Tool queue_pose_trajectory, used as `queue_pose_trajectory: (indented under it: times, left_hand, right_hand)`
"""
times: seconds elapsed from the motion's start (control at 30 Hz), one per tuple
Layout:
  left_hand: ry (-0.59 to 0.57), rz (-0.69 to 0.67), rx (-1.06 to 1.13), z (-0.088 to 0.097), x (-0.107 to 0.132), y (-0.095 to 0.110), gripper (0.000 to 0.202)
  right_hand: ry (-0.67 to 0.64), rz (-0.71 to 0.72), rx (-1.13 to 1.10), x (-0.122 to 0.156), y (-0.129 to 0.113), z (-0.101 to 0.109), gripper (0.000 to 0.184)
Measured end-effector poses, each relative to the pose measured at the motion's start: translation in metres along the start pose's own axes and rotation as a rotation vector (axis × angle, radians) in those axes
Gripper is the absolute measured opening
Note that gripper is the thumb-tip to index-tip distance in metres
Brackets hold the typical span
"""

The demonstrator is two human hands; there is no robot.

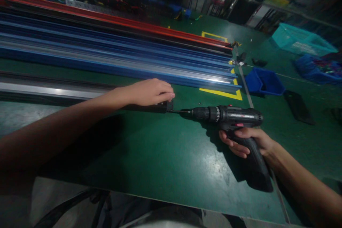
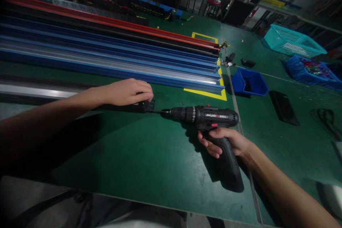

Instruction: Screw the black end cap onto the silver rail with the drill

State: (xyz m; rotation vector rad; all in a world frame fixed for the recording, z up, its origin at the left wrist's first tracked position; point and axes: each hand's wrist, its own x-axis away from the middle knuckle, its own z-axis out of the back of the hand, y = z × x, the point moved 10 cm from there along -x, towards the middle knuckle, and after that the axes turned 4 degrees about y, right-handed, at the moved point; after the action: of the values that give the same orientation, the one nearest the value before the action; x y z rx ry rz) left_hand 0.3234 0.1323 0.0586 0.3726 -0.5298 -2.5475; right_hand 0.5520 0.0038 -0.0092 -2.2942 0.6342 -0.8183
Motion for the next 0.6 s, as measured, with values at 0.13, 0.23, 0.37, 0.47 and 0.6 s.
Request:
queue_pose_trajectory:
  times: [0.13, 0.23, 0.37, 0.47, 0.6]
  left_hand:
    - [-0.001, -0.002, -0.002, 0.0005, 0.0003, 0.0006, 0.044]
    - [0.002, -0.003, -0.004, 0.0012, 0.0005, 0.0017, 0.044]
    - [-0.005, 0.002, 0.001, 0.0003, 0.0007, 0.0015, 0.045]
    - [-0.006, 0.003, 0.005, 0.0001, 0.0006, 0.0010, 0.044]
    - [0.000, -0.003, 0.001, 0.0008, 0.0005, 0.0014, 0.044]
  right_hand:
    - [0.007, -0.011, 0.002, 0.0005, 0.0020, 0.0023, 0.032]
    - [0.013, -0.012, 0.003, 0.0007, 0.0022, 0.0038, 0.032]
    - [0.012, -0.019, -0.002, 0.0004, 0.0023, 0.0033, 0.032]
    - [-0.001, -0.010, -0.010, 0.0000, 0.0010, 0.0014, 0.031]
    - [-0.013, -0.007, -0.015, 0.0000, 0.0007, 0.0000, 0.032]
